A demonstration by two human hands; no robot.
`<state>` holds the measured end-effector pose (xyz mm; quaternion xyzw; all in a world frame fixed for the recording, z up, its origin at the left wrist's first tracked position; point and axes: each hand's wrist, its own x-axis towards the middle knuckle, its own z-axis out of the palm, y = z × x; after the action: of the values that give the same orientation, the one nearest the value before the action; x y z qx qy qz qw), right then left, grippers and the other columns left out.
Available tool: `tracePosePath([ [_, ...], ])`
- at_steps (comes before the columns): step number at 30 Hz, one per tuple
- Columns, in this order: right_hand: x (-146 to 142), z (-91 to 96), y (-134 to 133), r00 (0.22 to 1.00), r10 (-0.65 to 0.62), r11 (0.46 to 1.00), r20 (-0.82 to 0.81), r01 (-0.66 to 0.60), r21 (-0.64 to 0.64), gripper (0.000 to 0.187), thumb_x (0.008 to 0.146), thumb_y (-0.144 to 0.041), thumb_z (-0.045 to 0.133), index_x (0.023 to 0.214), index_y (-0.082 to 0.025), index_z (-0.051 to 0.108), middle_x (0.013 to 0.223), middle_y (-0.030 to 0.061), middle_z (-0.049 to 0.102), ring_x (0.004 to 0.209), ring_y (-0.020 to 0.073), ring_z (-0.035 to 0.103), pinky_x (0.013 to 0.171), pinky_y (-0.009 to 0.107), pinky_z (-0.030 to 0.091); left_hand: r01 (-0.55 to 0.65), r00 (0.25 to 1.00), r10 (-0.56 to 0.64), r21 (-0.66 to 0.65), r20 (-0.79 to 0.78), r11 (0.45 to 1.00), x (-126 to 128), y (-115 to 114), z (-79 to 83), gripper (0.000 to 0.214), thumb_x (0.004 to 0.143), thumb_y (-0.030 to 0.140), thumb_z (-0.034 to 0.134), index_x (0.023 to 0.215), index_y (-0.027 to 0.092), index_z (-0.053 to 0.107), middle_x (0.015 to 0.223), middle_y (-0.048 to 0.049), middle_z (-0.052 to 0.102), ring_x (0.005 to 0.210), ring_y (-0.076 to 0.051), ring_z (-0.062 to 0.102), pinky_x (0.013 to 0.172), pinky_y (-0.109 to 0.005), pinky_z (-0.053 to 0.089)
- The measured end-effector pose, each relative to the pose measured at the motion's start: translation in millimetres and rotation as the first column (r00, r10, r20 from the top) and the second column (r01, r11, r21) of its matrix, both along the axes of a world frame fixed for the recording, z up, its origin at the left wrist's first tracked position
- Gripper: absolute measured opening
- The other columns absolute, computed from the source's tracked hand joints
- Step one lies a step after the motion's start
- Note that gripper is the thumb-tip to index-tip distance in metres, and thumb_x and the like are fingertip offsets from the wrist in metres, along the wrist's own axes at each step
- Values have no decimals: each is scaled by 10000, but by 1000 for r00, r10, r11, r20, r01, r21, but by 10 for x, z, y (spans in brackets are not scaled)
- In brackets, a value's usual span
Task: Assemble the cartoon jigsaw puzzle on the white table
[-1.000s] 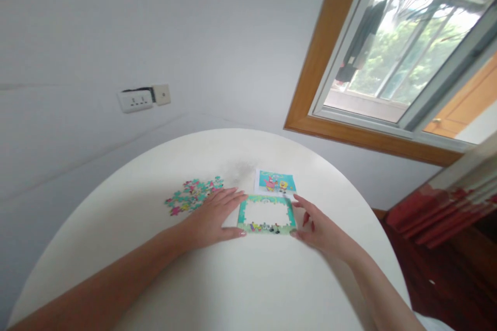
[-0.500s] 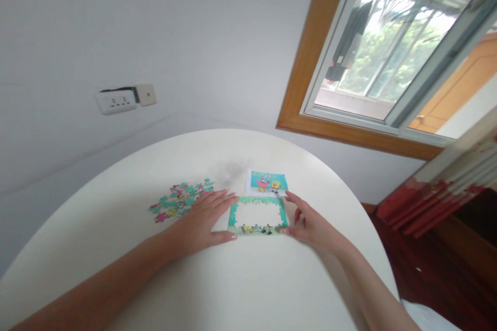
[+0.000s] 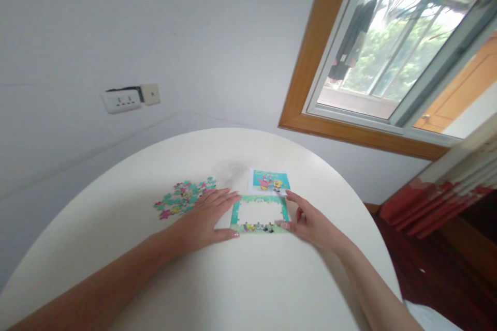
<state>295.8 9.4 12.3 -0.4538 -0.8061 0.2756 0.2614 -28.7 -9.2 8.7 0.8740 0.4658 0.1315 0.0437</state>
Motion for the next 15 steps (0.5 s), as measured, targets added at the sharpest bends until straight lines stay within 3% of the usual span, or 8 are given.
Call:
tracePosePath([
  [6,-30,35,1,998,-14,1000,59,15,-3,723,809,-509,610,1425,-258,327,1320,106,513,719,130,534,667,300,494,0,1000,-1,20,14,1000,3,2,-21,755,813,648,503,1405,191,397,1450,-121,430,1355,-310,348,1133,-471,217],
  [15,-40,60,-14,1000,-21,999,13,21,-28,684,820,-483,599,1407,-227,359,1237,114,533,703,119,512,657,298,495,14,1000,-14,29,24,999,26,-31,0,749,803,627,541,1402,199,403,1436,-127,447,1339,-311,371,1125,-472,239],
])
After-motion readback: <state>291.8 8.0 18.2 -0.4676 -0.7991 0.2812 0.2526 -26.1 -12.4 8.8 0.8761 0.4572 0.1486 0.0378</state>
